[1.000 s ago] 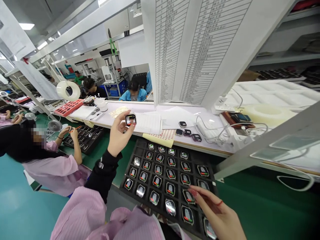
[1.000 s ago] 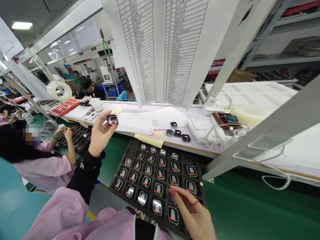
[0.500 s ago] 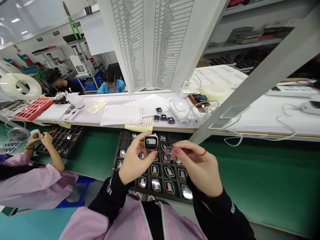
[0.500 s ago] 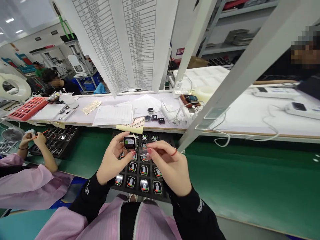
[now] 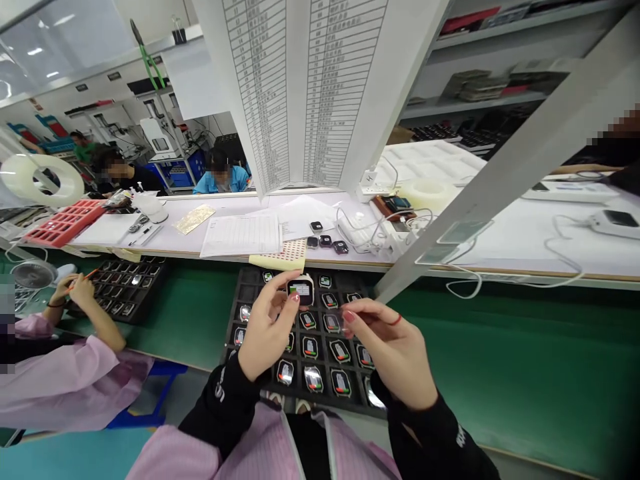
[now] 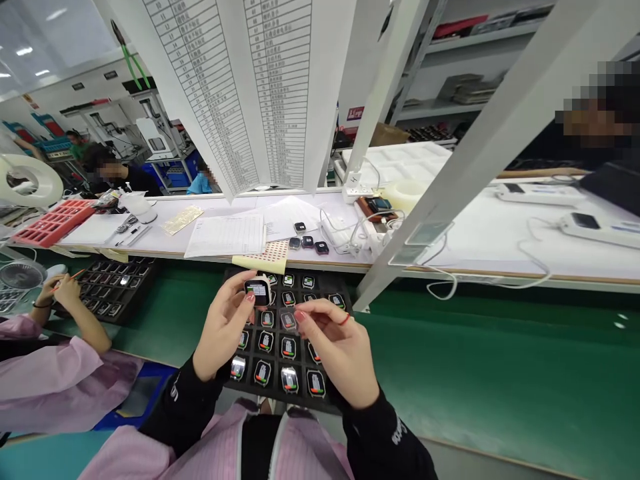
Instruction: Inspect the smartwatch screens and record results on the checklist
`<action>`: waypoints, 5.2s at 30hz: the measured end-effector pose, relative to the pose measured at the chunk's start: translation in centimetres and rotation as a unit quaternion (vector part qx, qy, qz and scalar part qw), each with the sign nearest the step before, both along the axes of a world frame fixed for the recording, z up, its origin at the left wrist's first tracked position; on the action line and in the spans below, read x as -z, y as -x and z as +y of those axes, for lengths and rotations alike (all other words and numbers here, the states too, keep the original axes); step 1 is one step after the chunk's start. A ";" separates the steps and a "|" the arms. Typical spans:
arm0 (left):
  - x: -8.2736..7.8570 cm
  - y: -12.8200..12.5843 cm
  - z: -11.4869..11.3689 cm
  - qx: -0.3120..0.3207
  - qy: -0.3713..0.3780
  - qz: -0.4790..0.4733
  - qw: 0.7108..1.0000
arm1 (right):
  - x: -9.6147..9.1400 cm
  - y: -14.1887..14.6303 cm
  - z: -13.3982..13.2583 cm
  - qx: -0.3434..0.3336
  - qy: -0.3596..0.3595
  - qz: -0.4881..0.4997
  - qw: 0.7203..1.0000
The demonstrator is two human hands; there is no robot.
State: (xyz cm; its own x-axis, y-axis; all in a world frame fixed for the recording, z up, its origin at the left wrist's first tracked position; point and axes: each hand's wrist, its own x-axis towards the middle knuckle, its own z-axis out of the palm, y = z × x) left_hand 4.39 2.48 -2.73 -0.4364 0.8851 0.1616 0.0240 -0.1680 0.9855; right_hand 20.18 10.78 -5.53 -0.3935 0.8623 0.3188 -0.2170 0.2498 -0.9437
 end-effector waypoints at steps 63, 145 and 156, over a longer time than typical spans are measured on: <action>2.2 -0.5 1.8 0.091 0.015 0.073 0.993 | -0.7 0.8 -0.6 0.084 0.090 -0.025 0.992; 3.6 3.0 -0.1 0.066 0.048 0.111 0.990 | 7.8 0.3 -3.4 0.099 0.243 -0.069 0.963; 5.4 4.5 -0.7 0.132 0.011 0.101 0.986 | 9.3 1.4 -7.3 0.156 0.244 -0.071 0.955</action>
